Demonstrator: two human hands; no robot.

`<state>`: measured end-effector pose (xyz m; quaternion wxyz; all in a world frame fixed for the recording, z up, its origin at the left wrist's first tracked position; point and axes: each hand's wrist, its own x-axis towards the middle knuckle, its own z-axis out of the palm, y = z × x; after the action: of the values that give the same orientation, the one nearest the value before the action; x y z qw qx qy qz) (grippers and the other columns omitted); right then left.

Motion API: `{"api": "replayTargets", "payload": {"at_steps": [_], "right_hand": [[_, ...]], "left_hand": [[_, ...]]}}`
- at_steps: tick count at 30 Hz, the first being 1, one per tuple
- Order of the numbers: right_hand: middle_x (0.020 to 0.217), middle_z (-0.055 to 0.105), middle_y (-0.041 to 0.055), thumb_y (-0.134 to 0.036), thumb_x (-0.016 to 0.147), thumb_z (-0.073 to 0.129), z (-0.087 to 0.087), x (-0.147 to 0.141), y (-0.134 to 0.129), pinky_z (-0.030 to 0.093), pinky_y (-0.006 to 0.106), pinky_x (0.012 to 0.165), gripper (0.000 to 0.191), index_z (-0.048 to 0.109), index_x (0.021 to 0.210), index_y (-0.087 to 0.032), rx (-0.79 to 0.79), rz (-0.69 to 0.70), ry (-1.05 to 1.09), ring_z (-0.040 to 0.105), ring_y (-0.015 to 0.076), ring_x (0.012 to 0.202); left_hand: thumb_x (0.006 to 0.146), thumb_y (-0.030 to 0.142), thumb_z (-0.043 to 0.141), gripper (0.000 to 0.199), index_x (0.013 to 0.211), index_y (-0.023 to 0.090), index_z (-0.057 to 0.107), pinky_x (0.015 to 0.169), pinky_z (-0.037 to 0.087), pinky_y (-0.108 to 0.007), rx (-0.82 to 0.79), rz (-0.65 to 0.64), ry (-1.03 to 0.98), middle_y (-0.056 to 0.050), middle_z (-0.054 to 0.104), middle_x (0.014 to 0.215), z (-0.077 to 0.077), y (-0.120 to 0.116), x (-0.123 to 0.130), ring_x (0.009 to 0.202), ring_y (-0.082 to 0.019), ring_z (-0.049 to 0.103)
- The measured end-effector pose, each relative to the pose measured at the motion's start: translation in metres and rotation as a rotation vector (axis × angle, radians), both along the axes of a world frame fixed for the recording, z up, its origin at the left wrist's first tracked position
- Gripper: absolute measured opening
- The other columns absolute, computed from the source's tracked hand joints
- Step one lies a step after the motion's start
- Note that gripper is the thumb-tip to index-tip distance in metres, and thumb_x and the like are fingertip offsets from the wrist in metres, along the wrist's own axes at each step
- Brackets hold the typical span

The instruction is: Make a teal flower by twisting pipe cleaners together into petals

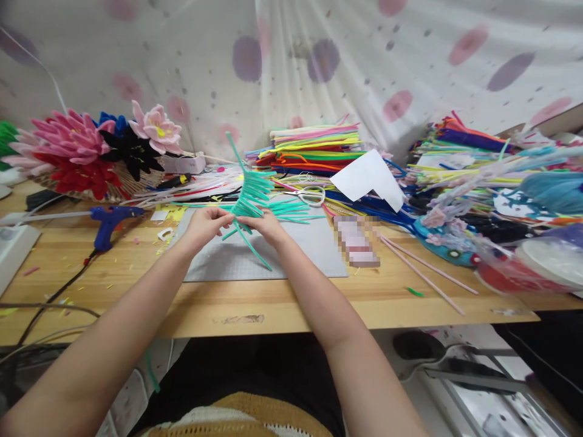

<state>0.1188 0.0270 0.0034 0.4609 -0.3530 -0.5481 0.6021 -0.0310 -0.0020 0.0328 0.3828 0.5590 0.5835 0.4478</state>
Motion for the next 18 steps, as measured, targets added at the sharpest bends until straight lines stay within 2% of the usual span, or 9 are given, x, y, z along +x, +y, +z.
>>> {"api": "replayTargets", "payload": {"at_steps": [4,8,12,15,18], "right_hand": [[0.061,0.057,-0.0024,-0.035,0.054,0.072,0.003,0.003,-0.002,0.041,0.025,0.06,0.026,0.058,0.065,-0.016,0.06,-0.075,-0.041,0.049,0.0097,0.058],[0.062,0.058,-0.0019,-0.033,0.053,0.071,0.004,0.003,-0.003,0.042,0.026,0.059,0.025,0.059,0.066,-0.016,0.066,-0.079,0.006,0.05,0.0097,0.056],[0.065,0.06,-0.0016,-0.032,0.051,0.073,0.002,0.003,-0.002,0.044,0.026,0.061,0.026,0.061,0.069,-0.016,0.05,-0.076,0.016,0.052,0.0105,0.059],[0.069,0.063,-0.0008,-0.033,0.052,0.073,0.001,0.005,-0.001,0.045,0.027,0.066,0.027,0.063,0.071,-0.017,0.069,-0.097,0.012,0.055,0.0123,0.065],[0.066,0.061,-0.0015,-0.034,0.053,0.074,-0.002,0.007,0.002,0.045,0.026,0.063,0.027,0.063,0.071,-0.017,0.113,-0.074,-0.002,0.054,0.0119,0.061]], "left_hand": [[0.062,0.019,0.066,0.013,0.075,0.017,0.064,0.057,0.044,-0.026,0.158,-0.041,0.175,-0.002,0.064,0.07,-0.006,-0.004,0.001,0.061,-0.015,0.056],[0.065,0.017,0.066,0.015,0.08,0.018,0.063,0.071,0.044,-0.029,0.299,0.046,0.459,-0.004,0.065,0.08,-0.009,-0.008,0.005,0.076,-0.017,0.058],[0.071,0.022,0.066,0.014,0.083,0.018,0.061,0.072,0.043,-0.029,0.375,0.077,0.638,-0.004,0.065,0.083,-0.012,-0.011,0.007,0.079,-0.018,0.058],[0.076,0.028,0.063,0.012,0.084,0.019,0.062,0.07,0.042,-0.028,0.453,0.062,0.7,-0.004,0.066,0.082,-0.015,-0.012,0.005,0.078,-0.018,0.059],[0.081,0.031,0.057,0.014,0.084,0.019,0.063,0.068,0.042,-0.027,0.512,0.051,0.725,-0.004,0.067,0.082,-0.018,-0.013,0.004,0.078,-0.018,0.06]]}}
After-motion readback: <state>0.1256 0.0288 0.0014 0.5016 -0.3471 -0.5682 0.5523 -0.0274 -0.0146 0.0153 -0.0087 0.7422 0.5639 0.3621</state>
